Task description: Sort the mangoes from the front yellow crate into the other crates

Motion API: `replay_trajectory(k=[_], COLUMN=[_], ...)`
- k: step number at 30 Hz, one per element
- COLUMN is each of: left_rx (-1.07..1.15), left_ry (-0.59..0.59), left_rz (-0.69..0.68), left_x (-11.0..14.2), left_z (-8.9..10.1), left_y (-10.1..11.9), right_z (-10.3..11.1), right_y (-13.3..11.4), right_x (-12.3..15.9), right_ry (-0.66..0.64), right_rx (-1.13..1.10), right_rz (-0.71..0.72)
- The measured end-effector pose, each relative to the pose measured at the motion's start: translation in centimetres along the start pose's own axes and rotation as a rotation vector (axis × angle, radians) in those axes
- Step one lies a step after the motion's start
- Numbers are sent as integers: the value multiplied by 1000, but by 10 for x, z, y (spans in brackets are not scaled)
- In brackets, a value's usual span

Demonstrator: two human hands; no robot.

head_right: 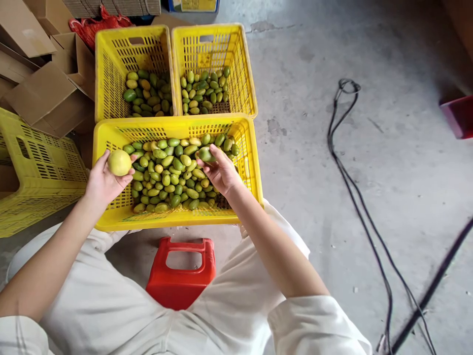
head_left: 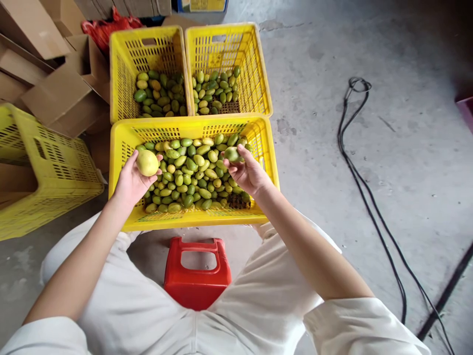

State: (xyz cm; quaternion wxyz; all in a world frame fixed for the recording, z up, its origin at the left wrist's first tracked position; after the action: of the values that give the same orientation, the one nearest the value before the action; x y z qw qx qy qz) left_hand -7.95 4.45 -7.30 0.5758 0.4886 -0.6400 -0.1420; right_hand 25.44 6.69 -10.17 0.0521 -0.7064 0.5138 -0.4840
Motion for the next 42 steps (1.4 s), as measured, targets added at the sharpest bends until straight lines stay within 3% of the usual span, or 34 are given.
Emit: replay_trajectory(k=[10,22,30,37,42], left_rx=[-17,-29,-84,15,22], left_ry=[-101,-51,-58,18,16], left_rz=[-10,-88,-143,-67,-70], left_x=[2,-1,-3,-4,-10], left_z=[-6,-2,3,3,5], left_y=[2,-6,-6,-11,-2], right_z=[4,-1,1,8,5], right_y=[-4,-1,-4,-4,5], right_x=[-4,-1,-5,-6,0], right_ry=[-182,-247,-221,-138,-194], right_rx=[41,32,-21,-33,-115], right_rz=[-82,6,115,50,-49])
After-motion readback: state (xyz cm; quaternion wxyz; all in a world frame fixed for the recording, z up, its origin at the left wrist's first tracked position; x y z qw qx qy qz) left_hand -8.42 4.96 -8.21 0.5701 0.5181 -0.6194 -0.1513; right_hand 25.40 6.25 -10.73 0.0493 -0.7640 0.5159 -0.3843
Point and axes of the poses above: each hand's wrist, its own x-axis away from the middle knuckle, its own z-axis out of the back of the hand, y = z × x, the point moved 7 cm from there along -x, towards the middle knuckle, and after that the axes turned 5 degrees about -x, right-handed, at the moved point
